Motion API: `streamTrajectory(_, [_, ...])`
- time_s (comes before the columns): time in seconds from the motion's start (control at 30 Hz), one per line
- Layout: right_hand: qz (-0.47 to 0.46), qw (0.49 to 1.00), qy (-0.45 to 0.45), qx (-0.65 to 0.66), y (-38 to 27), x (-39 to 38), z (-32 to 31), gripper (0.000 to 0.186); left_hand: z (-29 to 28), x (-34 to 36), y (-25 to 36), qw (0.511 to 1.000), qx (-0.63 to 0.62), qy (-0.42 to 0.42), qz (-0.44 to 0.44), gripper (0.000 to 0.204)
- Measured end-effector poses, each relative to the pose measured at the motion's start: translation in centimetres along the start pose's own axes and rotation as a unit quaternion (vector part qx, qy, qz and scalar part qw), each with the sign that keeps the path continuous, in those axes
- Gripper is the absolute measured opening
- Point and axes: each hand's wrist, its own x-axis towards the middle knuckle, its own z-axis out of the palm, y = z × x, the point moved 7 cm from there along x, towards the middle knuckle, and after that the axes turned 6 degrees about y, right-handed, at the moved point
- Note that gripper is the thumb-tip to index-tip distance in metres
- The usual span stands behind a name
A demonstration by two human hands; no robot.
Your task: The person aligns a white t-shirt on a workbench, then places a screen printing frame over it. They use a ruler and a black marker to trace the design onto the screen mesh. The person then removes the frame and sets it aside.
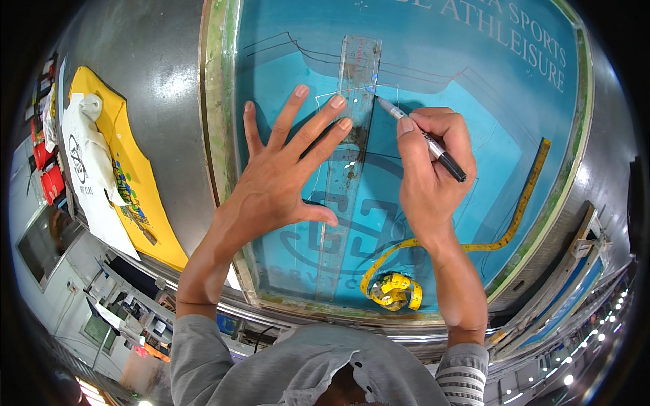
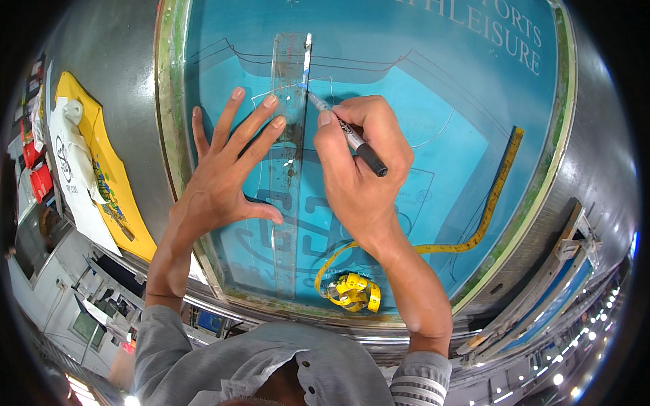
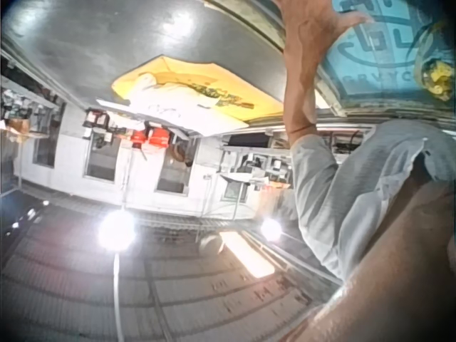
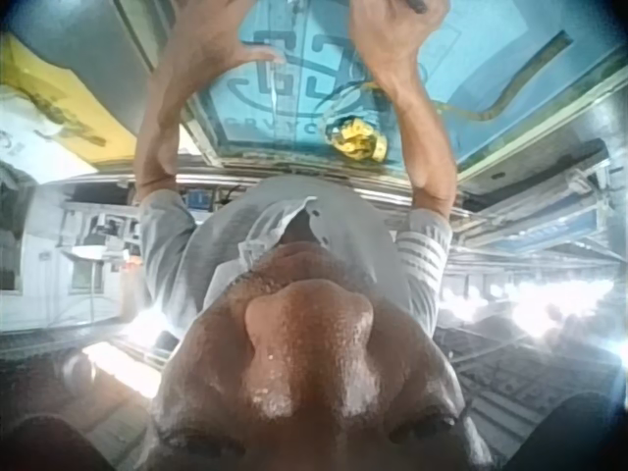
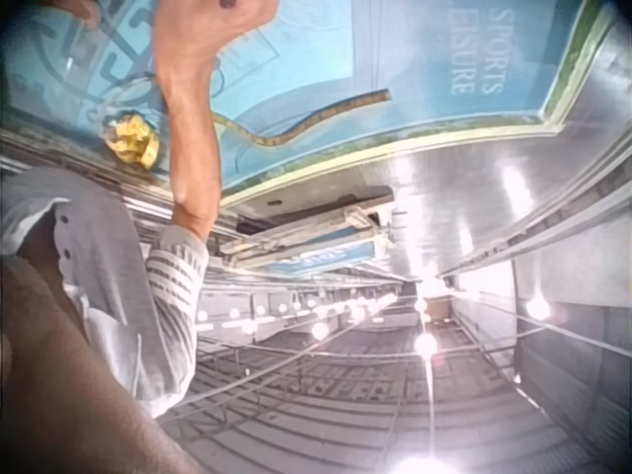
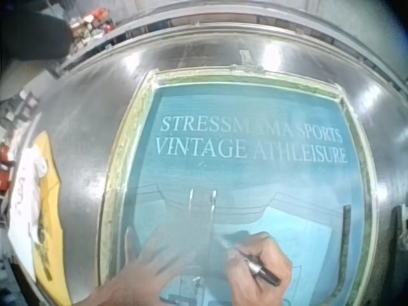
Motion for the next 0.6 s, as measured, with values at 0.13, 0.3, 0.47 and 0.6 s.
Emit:
streamTrajectory(0.13, [0.032, 0.999, 0.026, 0.018, 0.4, -0.5, -0.9, 0.005, 0.1, -0.1, -0.1, 1.000, -0.009, 0.006, 0.003, 0.122])
streamTrajectory(0.3, [0.054, 0.995, 0.084, 0.016, -1.4, -1.1, -4.4, 0.019, -0.6, -0.3, -0.7, 0.995, -0.083, 0.045, 0.009, 0.118])
streamTrajectory(0.47, [-0.092, 0.971, -0.014, -0.218, -3.7, -5.4, -10.5, 0.027, -1.4, -1.3, -0.5, 0.986, -0.104, 0.124, 0.029, 0.103])
streamTrajectory(0.6, [-0.158, 0.913, -0.128, -0.354, -3.9, -10.5, -12.6, 0.037, -0.4, -4.6, 0.3, 0.945, -0.061, 0.315, -0.056, 0.076])
